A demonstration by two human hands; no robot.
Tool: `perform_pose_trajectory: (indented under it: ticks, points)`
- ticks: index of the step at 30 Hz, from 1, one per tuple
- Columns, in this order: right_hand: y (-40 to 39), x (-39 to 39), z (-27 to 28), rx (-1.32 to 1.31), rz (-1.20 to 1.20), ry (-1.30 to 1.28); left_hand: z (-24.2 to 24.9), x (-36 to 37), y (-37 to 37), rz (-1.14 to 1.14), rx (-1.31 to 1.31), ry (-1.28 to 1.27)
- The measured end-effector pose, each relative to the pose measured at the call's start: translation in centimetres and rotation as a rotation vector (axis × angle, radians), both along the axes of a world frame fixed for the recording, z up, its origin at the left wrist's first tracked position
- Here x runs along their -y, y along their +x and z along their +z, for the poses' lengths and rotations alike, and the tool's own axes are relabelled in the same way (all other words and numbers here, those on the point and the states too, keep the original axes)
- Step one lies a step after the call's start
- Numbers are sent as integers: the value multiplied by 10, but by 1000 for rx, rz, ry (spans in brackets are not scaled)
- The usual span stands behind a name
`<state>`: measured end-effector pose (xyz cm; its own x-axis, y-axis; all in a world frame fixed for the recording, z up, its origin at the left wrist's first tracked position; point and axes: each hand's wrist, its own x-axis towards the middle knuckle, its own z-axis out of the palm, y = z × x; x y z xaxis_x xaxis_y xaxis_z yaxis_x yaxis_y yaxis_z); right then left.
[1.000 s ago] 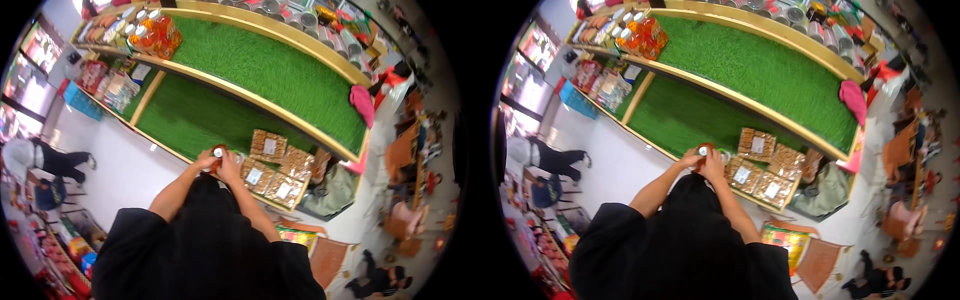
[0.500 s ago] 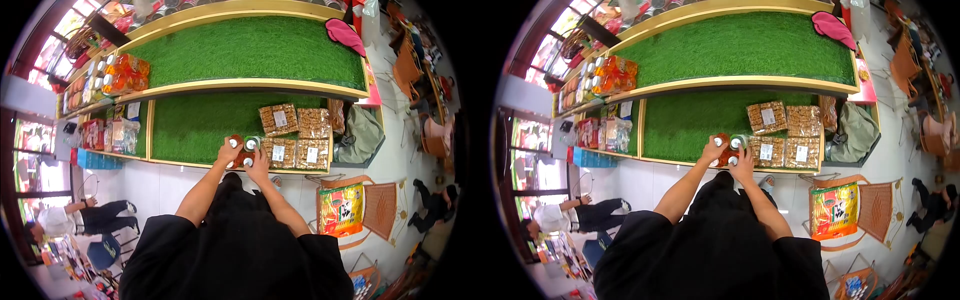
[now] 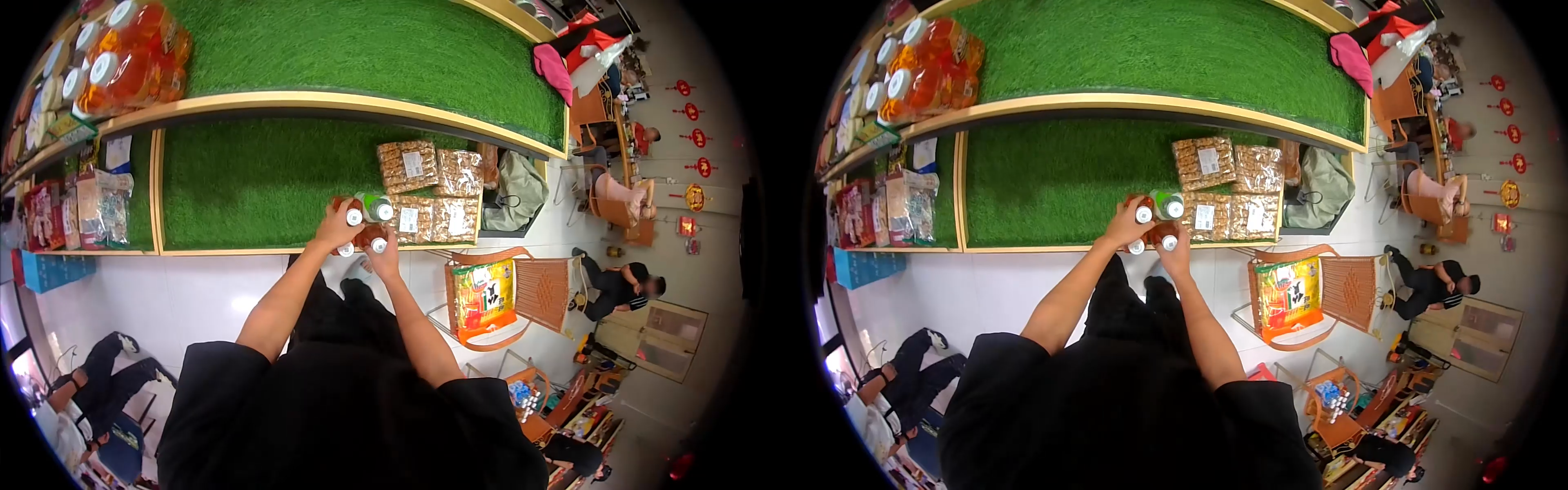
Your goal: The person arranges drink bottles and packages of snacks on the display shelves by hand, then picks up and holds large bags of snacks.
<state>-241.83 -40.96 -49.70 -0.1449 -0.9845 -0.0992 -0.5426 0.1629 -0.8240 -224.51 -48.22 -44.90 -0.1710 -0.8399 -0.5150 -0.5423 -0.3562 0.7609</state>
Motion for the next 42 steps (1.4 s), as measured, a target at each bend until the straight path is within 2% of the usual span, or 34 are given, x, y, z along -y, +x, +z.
perform_pose_trajectory:
  ticks: [2,4,6,7,8,9,10,11,12,13,14,16,18,20,21,22,23,24,25,26,27,28,30,31,32,34,35,38,40,42]
  points:
    - [0,-7,-8,22,-9,38,-20,-7,7,78,-130,-151]
    - [4,-15,-11,174,-131,0,-30,-18,25,101,-176,-157]
    - [-3,-41,-31,132,-222,190,-44,-37,49,94,-143,-251]
    - [-2,-55,-33,138,-253,231,-52,-48,65,87,-165,-108]
    - [-8,-70,-43,61,-192,422,-64,-62,84,75,-184,34]
    - [-13,-84,-51,-19,-131,611,-92,-84,100,99,-145,18]
    - [-11,-98,-51,51,-107,697,-92,-99,125,-87,-62,10]
    - [-9,-111,-48,120,-78,785,-131,-129,144,90,-211,56]
    - [-7,-124,-45,127,-67,770,-134,-155,170,105,-143,269]
    - [-5,-138,-39,231,-85,802,-155,-188,190,275,-83,403]
    - [-4,-155,-37,336,-99,837,-162,-220,208,530,-146,556]
    - [-14,-189,-49,420,-119,762,-178,-287,241,698,-70,652]
    - [-27,-222,-55,488,-216,715,-152,-342,241,835,-53,582]
    - [-47,-257,-98,707,-374,588,-152,-394,237,802,-207,526]
    - [-45,-269,-98,666,-504,575,-187,-428,246,495,-65,295]
    - [-53,-289,-111,704,-556,579,-127,-431,218,757,94,490]
    - [-54,-310,-107,633,-608,580,-117,-457,210,639,381,380]
    - [-66,-337,-134,684,-592,599,-137,-488,223,-142,813,186]
    - [-70,-365,-142,784,-649,612,-129,-517,232,-233,772,187]
    - [-76,-384,-157,933,-676,729,-116,-539,243,-154,692,279]
    - [-68,-402,-176,866,-802,719,-107,-553,253,-83,625,357]
    - [-61,-411,-148,788,-928,699,-94,-562,264,-7,569,422]
    - [-48,-432,-131,855,-927,589,-85,-563,281,62,515,459]
    - [-41,-436,-121,910,-1070,664,-81,-557,285,94,499,455]
    - [-37,-441,-126,928,-1086,661,-76,-543,290,128,481,424]
    - [-34,-449,-135,1578,-1426,505,-66,-504,297,270,359,338]
    - [-31,-441,-135,1706,-1399,534,-62,-480,298,356,252,311]
    - [1,-380,-106,1583,-1234,545,-42,-411,303,578,-93,184]
    - [27,-325,-110,1118,-862,500,-2,-368,299,555,-49,197]
    - [63,-256,-69,910,-661,398,11,-336,310,506,-59,187]
